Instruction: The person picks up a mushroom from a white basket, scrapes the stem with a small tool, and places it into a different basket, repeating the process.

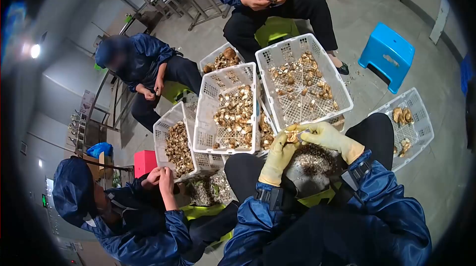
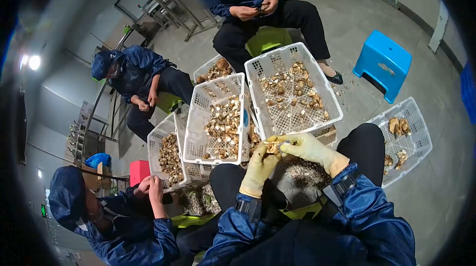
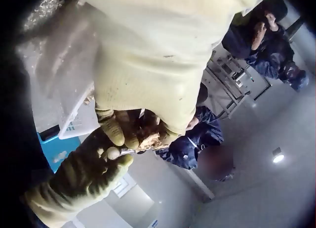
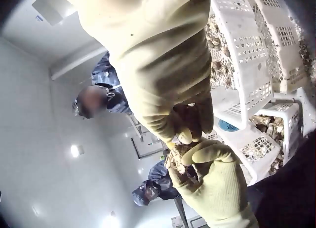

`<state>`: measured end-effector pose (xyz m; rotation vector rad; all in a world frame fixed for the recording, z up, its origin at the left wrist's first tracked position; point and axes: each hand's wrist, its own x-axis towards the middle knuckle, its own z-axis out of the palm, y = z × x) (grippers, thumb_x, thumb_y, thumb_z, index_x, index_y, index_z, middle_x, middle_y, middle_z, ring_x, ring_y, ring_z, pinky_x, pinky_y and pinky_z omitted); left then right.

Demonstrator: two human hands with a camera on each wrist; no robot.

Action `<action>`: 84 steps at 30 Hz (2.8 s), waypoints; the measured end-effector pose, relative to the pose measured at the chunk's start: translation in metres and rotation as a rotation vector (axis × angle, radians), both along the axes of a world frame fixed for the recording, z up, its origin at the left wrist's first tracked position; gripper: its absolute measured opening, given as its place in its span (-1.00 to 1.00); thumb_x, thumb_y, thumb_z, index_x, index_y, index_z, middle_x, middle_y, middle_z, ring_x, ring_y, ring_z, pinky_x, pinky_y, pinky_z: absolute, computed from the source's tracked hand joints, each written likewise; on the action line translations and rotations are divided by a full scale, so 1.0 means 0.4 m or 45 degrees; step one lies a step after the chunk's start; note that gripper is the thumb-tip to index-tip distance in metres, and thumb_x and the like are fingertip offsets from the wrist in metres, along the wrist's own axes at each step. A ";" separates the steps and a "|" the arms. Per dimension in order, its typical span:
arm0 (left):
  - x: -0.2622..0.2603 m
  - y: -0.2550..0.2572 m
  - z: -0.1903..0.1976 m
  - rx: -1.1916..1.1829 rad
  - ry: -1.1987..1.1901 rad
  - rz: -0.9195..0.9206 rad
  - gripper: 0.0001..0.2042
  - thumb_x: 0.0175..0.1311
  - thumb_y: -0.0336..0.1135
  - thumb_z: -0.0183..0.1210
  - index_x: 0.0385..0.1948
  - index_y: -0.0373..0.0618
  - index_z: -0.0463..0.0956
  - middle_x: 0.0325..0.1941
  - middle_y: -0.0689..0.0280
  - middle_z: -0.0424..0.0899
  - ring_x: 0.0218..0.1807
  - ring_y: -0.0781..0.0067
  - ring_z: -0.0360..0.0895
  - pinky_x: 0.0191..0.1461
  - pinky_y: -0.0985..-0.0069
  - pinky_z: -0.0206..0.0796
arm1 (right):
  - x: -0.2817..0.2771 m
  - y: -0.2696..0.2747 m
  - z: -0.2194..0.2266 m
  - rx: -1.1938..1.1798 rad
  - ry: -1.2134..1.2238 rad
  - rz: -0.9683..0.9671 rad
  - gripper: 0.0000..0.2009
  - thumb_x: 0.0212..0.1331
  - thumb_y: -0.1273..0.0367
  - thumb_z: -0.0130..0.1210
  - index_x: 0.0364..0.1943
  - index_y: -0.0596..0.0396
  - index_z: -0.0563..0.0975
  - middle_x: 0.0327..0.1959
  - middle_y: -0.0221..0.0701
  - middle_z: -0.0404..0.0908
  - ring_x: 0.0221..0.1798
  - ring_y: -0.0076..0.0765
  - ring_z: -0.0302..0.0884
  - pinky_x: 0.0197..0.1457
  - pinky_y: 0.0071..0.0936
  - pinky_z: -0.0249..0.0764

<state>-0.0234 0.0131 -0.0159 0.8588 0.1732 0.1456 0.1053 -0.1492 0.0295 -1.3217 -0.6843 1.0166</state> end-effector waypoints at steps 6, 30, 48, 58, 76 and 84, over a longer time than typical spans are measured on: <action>0.002 0.002 -0.031 -0.025 0.009 0.012 -0.47 0.46 -0.01 0.02 0.25 -0.28 0.34 0.25 0.08 0.49 0.21 0.22 0.47 0.32 0.25 0.29 | 0.021 0.000 -0.023 -0.174 -0.071 -0.023 -0.63 0.33 0.40 0.17 0.17 0.26 0.53 -0.17 -0.47 0.67 -0.20 -0.62 0.57 -0.10 -0.60 0.53; 0.003 -0.008 0.013 0.700 0.061 0.132 -0.49 0.53 -0.14 -0.10 0.37 -0.29 0.22 0.10 0.18 0.54 0.01 0.43 0.51 0.14 0.47 0.39 | -0.005 -0.002 0.002 -0.126 -0.337 -0.041 -0.64 0.33 0.37 0.17 0.18 0.17 0.54 -0.23 -0.48 0.68 -0.17 -0.64 0.55 -0.02 -0.58 0.53; 0.009 -0.006 0.009 -0.479 0.046 0.083 -0.52 0.52 -0.13 -0.03 0.36 -0.16 0.27 -0.05 0.29 0.59 -0.11 0.47 0.51 0.07 0.46 0.42 | 0.015 0.018 -0.009 -0.254 0.045 -0.182 -0.75 0.36 0.35 0.13 -0.03 0.27 0.58 -0.30 -0.45 0.66 -0.31 -0.58 0.58 -0.21 -0.57 0.54; 0.000 -0.005 0.020 -0.176 0.119 0.014 -0.50 0.41 -0.42 0.14 0.36 -0.22 0.27 -0.16 0.35 0.55 -0.22 0.61 0.49 -0.08 0.60 0.43 | 0.012 0.004 -0.012 -0.066 0.033 -0.024 -0.67 0.38 0.34 0.10 0.12 0.25 0.55 -0.16 -0.45 0.68 -0.15 -0.58 0.60 -0.07 -0.58 0.55; -0.002 -0.010 0.017 -0.220 0.059 0.004 -0.56 0.45 -0.40 0.08 0.33 -0.21 0.31 -0.06 0.35 0.57 -0.18 0.61 0.48 0.00 0.56 0.42 | 0.012 -0.009 0.015 -0.087 -0.007 0.034 -0.67 0.36 0.40 0.13 0.15 0.21 0.54 -0.07 -0.43 0.68 -0.10 -0.58 0.59 0.00 -0.56 0.55; -0.006 -0.002 0.027 -0.154 0.061 -0.018 -0.50 0.40 -0.34 0.18 0.33 -0.23 0.29 -0.01 0.32 0.56 -0.15 0.61 0.49 0.00 0.58 0.38 | 0.006 -0.010 0.004 0.007 -0.003 0.027 -0.70 0.36 0.39 0.12 0.10 0.20 0.58 -0.16 -0.44 0.68 -0.17 -0.58 0.59 -0.06 -0.58 0.55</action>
